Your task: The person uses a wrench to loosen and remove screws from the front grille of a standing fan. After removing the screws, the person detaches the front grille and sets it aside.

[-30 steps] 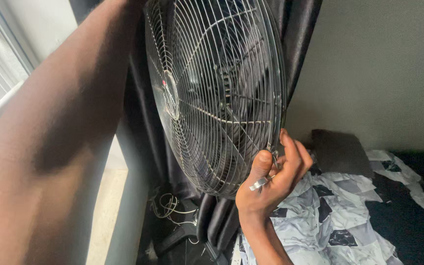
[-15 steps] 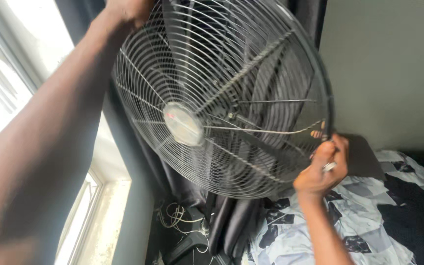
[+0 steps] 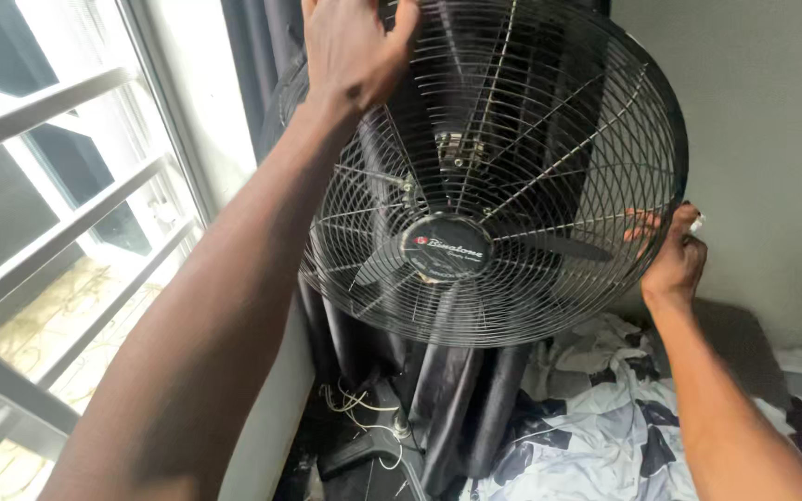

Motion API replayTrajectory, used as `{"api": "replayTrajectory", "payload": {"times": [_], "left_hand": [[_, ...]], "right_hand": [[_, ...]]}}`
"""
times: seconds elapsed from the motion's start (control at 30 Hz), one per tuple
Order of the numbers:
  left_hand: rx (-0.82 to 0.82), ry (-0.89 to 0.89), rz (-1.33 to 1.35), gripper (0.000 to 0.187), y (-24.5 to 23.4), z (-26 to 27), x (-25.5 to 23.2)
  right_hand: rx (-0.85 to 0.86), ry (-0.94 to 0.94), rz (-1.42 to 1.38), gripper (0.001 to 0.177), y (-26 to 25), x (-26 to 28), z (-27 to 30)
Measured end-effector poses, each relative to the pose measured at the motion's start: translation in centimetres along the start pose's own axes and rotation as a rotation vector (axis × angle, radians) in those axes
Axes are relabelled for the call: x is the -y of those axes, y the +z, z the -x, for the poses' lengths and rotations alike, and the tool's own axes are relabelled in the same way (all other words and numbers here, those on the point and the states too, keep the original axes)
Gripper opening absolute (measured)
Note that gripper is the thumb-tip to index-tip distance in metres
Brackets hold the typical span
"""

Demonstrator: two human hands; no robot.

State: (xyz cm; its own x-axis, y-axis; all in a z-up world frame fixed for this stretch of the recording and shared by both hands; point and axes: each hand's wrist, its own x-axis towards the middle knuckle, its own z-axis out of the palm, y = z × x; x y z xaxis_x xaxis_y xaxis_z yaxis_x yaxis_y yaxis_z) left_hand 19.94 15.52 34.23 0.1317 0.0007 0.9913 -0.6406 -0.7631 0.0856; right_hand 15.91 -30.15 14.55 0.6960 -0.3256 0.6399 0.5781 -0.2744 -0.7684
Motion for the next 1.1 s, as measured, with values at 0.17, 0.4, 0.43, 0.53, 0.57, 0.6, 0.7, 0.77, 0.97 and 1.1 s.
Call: {"api": "replayTrajectory", "payload": {"times": [0.17, 0.4, 0.43, 0.53, 0.57, 0.6, 0.7, 0.77, 0.97, 1.1], "left_hand": [[0.027, -0.115, -0.119, 0.027, -1.5, -0.6, -2.6], [0.078, -0.221, -0.084, 0.043, -4.1, 4.2, -2.6], [0.1, -0.252, -0.077, 0.046, -4.8, 5.0, -2.1], [0.143, -0.362, -0.082, 0.054, -6.3, 7.2, -1.2], [0.138, -0.403, -0.097, 0.058, -6.6, 7.5, -0.8], [0.132, -0.445, -0.113, 0.061, -6.9, 7.7, -0.4], [-0.028, -0.591, -0.023, 0.082, -8.0, 8.8, 2.0], [0.069, -0.738, 0.096, 0.094, -8.5, 8.3, 4.5], [0.341, -0.909, 0.271, 0.092, -8.5, 8.1, 8.2], [0.192, -0.889, 0.173, 0.084, -8.3, 9.0, 5.4]], "right_hand": [[-0.038, 0.046, 0.221, 0.075, -1.1, 2.6, -1.9], [-0.206, 0.077, 0.332, 0.069, 1.5, 3.0, 2.8], [-0.241, -0.017, 0.395, 0.069, 1.6, 2.8, 2.7], [-0.294, -0.157, 0.503, 0.068, 1.9, 2.5, 3.0], [-0.283, -0.111, 0.489, 0.067, 2.0, 2.8, 3.3], [-0.271, -0.065, 0.474, 0.067, 2.3, 3.1, 3.4], [-0.294, -0.096, 0.547, 0.073, 2.5, 4.1, 4.0], [-0.245, 0.048, 0.564, 0.072, 2.4, 5.0, 3.9], [-0.206, 0.269, 0.433, 0.072, 2.6, 5.3, 2.9], [-0.193, 0.45, 0.316, 0.071, 2.1, 4.1, 1.0]]}}
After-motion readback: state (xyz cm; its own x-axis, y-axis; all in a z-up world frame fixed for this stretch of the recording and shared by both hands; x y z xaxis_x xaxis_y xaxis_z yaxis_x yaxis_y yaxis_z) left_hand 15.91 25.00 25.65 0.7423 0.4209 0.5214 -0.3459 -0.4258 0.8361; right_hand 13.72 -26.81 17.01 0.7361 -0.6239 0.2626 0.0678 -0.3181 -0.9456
